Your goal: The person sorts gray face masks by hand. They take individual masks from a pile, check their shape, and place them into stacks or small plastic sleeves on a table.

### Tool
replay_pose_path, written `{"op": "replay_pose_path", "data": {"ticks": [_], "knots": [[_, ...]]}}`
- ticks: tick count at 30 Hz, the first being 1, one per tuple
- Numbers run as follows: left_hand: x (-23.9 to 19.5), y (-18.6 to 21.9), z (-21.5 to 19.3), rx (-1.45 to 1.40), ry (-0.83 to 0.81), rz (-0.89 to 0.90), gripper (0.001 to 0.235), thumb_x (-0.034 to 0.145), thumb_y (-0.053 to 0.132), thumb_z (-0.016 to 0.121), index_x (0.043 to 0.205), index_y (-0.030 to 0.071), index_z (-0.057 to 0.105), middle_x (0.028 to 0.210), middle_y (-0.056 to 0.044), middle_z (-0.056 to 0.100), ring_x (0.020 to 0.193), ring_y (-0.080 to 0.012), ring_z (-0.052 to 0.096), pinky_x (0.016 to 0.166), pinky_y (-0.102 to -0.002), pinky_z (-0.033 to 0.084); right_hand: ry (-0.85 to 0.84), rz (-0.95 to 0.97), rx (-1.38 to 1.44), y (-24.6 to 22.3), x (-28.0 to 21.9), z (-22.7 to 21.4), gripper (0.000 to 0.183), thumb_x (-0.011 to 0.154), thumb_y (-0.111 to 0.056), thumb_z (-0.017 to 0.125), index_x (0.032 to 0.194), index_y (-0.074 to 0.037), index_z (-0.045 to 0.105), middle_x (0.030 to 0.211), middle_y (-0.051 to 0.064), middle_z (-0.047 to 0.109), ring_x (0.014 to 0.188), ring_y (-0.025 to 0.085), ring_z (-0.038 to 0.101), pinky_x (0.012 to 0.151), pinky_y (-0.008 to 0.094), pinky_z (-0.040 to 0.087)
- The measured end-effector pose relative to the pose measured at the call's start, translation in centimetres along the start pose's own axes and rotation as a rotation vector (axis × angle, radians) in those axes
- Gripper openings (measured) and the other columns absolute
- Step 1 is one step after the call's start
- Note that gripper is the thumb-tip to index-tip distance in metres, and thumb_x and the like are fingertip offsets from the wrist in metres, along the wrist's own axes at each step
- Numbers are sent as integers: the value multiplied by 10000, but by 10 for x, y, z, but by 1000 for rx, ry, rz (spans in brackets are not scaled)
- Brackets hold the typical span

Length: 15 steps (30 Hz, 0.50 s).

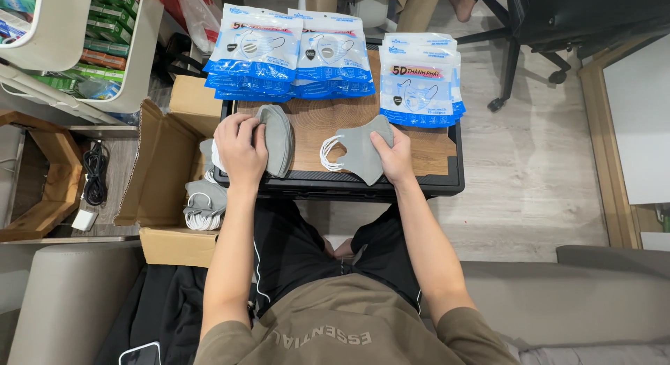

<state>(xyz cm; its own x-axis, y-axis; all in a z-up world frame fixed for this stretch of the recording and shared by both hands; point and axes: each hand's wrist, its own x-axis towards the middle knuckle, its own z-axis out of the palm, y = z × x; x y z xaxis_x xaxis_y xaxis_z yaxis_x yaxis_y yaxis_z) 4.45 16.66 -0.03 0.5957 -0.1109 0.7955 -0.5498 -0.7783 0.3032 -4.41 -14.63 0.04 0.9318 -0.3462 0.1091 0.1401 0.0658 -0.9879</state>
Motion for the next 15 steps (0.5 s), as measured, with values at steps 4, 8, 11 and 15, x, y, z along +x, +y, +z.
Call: {"op": "replay_pose_path", "data": {"ticks": [4, 8, 11, 15], "knots": [[15, 8, -14, 6, -3, 36, 81, 958, 115, 793, 993, 114, 720, 960, -8, 625, 1040, -241, 645, 961, -397, 474, -12, -2, 14, 0, 2, 1, 151, 966, -60, 678, 817, -80, 666, 669, 29, 670, 619, 68, 619, 565, 209, 499], [32, 29, -31, -30, -9, 49, 44, 997, 119, 754, 1013, 141, 719, 878, 18, 608, 946, -213, 635, 929, -374, 470, -16, -6, 36, -2, 2, 0, 128, 955, -50, 681, 831, -78, 668, 682, 8, 662, 641, 53, 610, 578, 205, 500], [48, 68, -45, -276, -32, -50, 11, 1029, 145, 718, 1034, 145, 727, 854, 18, 623, 891, -204, 609, 877, -362, 450, -20, -4, 49, -6, 1, 1, 113, 951, -49, 687, 843, -76, 669, 691, 6, 657, 651, 55, 613, 583, 207, 502], [47, 114, -25, -590, -174, -170, 64, 993, 100, 716, 1048, 126, 737, 876, -31, 668, 879, -266, 643, 852, -372, 491, -25, -23, 58, -2, 5, -1, 107, 958, -53, 686, 855, -72, 660, 698, 13, 659, 661, 60, 617, 598, 209, 509]]}}
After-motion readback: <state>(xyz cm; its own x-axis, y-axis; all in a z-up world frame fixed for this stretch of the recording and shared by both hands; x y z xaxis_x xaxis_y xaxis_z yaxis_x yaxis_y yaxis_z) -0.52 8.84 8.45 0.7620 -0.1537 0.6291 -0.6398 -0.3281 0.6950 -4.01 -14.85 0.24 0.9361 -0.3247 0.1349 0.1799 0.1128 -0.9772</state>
